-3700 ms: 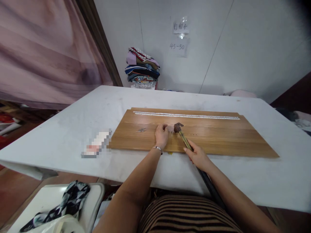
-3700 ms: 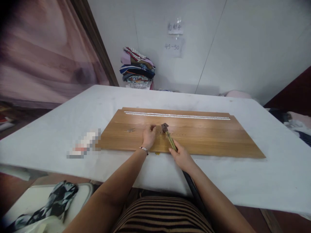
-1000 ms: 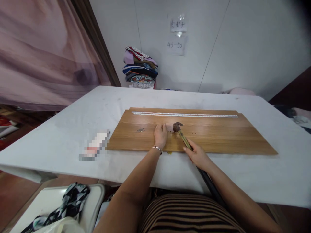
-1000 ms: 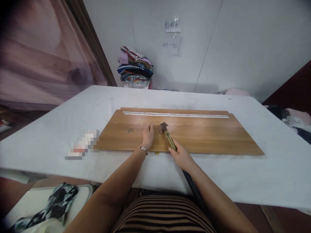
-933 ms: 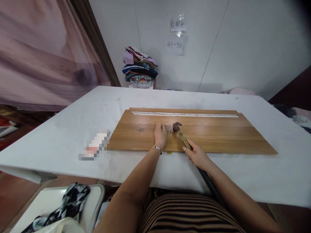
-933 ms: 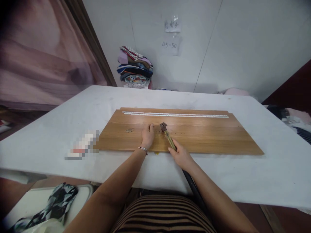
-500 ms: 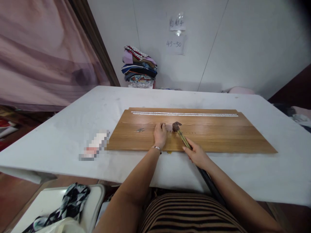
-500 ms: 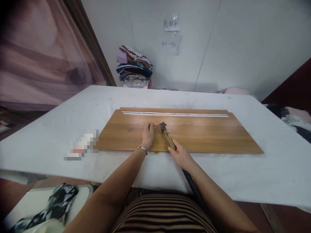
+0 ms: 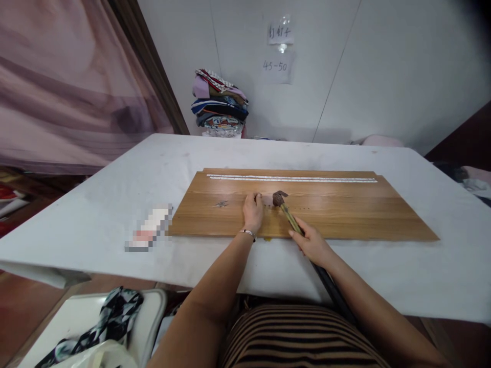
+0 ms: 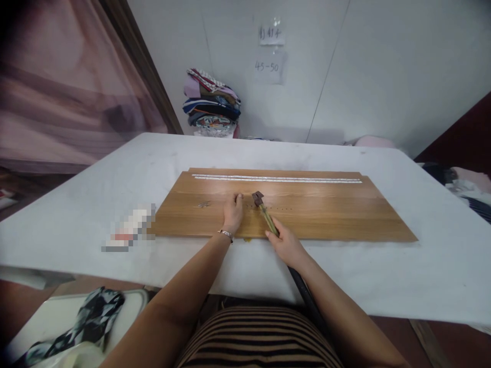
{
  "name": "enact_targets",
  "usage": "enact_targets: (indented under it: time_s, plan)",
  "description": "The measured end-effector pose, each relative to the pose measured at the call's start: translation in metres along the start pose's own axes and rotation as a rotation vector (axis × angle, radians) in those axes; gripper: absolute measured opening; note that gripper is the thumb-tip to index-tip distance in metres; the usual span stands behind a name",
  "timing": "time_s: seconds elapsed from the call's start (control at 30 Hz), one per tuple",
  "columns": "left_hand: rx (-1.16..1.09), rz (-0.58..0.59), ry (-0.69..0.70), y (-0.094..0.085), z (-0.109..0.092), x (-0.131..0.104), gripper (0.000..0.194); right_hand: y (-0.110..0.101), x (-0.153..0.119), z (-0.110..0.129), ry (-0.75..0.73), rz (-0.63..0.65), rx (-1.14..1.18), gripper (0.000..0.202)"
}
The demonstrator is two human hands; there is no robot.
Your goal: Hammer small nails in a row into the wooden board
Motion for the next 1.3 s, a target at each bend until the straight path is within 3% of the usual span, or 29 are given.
enact_targets:
  time_s: [1.3]
  plan:
    - [-0.010, 0.002, 0.009, -0.0005, -0.0013, -0.0005, 0.019, -0.0020, -0.0018, 0.0086, -0.032, -0.015, -0.001, 0.058]
Point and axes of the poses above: each hand's wrist, its own x-axis towards the middle knuckle, its own y-axis out of the palm, z = x × y, the point moved 7 cm from there along x, towards the middle knuckle, and after that the axes turned 3 degrees about x, right-handed, at the moved point
